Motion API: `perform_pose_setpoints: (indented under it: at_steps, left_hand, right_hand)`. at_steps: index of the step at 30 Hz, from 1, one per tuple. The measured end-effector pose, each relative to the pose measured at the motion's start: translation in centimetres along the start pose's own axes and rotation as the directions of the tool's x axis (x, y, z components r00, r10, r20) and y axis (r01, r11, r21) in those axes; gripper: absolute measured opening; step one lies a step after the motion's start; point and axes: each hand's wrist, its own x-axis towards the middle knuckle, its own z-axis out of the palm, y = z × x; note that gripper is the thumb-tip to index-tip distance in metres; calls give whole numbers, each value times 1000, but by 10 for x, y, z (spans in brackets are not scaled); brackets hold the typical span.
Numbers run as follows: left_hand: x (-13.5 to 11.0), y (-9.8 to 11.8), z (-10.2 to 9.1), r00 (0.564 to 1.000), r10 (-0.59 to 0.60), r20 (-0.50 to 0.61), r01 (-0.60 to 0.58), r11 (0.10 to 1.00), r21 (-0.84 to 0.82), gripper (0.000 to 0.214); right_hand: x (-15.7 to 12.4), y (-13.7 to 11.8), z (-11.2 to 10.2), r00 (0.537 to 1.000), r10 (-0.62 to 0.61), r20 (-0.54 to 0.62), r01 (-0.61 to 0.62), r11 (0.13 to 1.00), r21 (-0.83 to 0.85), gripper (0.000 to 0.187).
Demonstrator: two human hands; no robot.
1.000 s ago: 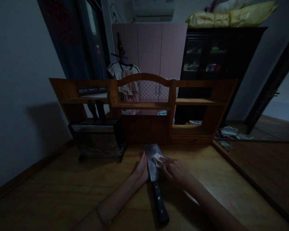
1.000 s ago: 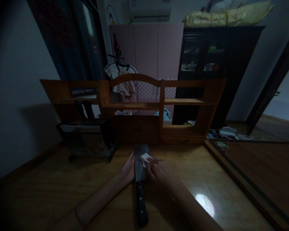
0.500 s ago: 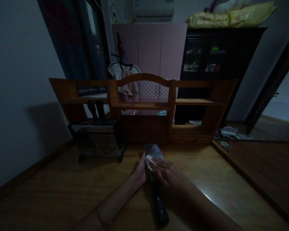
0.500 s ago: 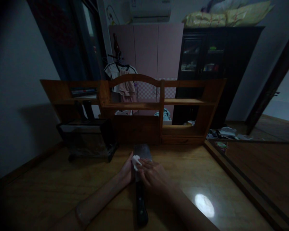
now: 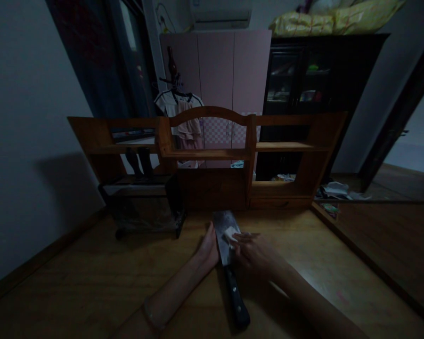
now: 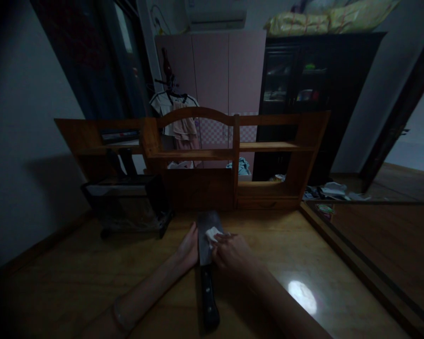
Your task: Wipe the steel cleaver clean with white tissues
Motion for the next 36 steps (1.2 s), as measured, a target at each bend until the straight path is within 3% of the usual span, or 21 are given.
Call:
perform_pose_setpoints:
  at_steps: [4, 7, 9, 11, 15, 17, 20, 26, 33, 36]
  left_hand:
    - [0, 1, 0, 1000, 13, -15, -13, 1000, -12, 54]
    - [-1, 2, 1, 1000, 12, 8, -12, 1000, -20, 54]
    - [-2, 2, 2, 999, 16, 32, -15, 999, -29, 54]
    - [-3, 2, 2, 999, 21, 49, -19, 999, -37, 55]
    - [0, 1, -4, 995, -103, 7, 103, 995, -15, 69]
    - [1, 1, -7, 988, -144, -62, 145, 989, 4, 71]
    - [2, 1, -8, 988, -104, -110, 105, 994, 6, 65]
    - [2, 0, -3, 1000, -1, 0, 1, 1000, 2, 57]
    - [-2, 2, 5, 999, 2, -32, -2, 1000, 11, 54]
    - [-2, 2, 5, 999, 4, -35, -4, 1000, 8, 53]
  right_hand:
    - [1, 8, -1, 993, 68, 96, -47, 978, -203, 34]
    - [1, 9, -1, 991, 137, 12, -130, 961, -245, 36]
    - [1, 7, -1, 988, 131, -79, -144, 974, -177, 38]
    - [2, 3, -2, 991, 66, -116, -73, 996, -60, 40]
    - [3, -9, 0, 992, -106, -65, 115, 981, 156, 45]
    - [3, -13, 2, 989, -142, -40, 148, 967, 208, 46]
    - [2, -12, 5, 989, -147, -7, 144, 964, 223, 46]
    - [1, -1, 4, 999, -29, 22, 27, 996, 91, 40]
    - [2, 7, 1, 970, 222, 97, -192, 948, -254, 36]
    - [3, 10, 0, 955, 297, 15, -284, 925, -253, 37]
